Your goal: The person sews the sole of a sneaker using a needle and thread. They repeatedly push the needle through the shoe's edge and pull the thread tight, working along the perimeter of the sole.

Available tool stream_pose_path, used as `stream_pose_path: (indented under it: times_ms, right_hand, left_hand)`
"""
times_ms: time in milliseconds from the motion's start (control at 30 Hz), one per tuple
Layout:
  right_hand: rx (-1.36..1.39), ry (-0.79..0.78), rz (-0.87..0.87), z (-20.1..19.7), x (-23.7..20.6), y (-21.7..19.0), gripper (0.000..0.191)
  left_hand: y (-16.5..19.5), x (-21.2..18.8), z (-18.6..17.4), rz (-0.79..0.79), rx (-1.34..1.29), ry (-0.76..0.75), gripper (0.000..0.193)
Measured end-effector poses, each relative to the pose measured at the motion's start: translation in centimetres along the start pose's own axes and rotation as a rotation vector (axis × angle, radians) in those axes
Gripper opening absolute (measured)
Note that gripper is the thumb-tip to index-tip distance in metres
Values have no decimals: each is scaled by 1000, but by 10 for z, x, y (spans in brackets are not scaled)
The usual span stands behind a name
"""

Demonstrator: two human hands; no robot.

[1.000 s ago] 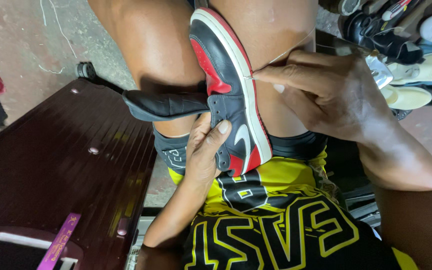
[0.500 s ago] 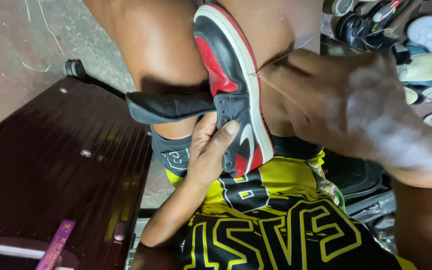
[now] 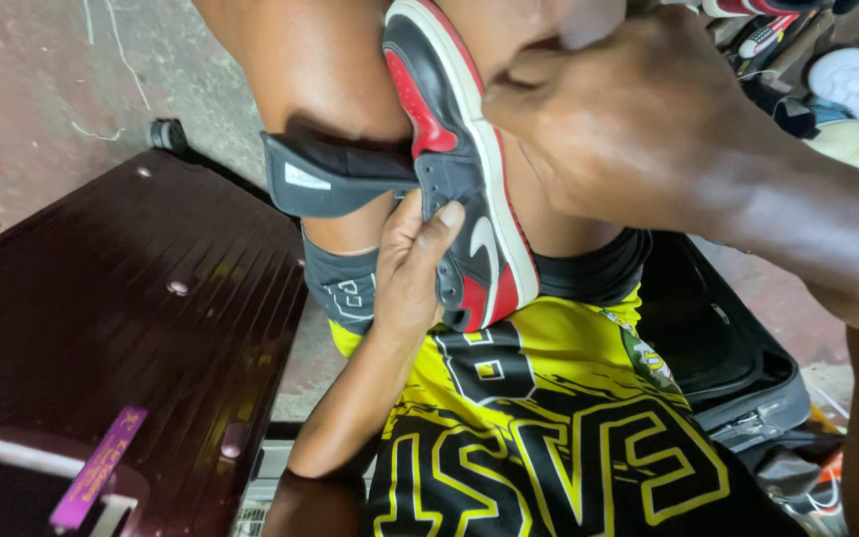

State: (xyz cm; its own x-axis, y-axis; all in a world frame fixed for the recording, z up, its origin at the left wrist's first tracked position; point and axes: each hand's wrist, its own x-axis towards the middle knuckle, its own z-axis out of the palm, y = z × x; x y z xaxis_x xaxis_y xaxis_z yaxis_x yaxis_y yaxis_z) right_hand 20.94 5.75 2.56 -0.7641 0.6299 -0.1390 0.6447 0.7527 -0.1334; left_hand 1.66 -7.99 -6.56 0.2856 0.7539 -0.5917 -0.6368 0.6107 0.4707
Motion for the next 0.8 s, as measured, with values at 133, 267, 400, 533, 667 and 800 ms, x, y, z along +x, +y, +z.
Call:
stream_pose_path:
  times_ms: [133, 267, 400, 533, 667, 800]
  right_hand:
    - [99, 69, 0, 6, -4, -3, 19]
    - [96, -6, 31, 17, -4, -6, 20]
    - [133, 85, 44, 25, -12, -11, 23]
    - [275, 81, 40, 28, -23, -4, 8]
    - [184, 210, 43, 32, -44, -1, 13]
    - [298, 275, 142, 33, -70, -6, 3]
  left_hand:
    - [-4, -1, 4, 18, -8, 15, 31]
    - [-6, -2, 10, 39, -8, 13, 32]
    - [-2, -4, 16, 45, 21, 1, 36]
    - [7, -24, 11, 188, 541, -11, 37]
    - [15, -64, -11, 193, 647, 134, 31]
    - [40, -87, -46, 223, 431, 274, 20]
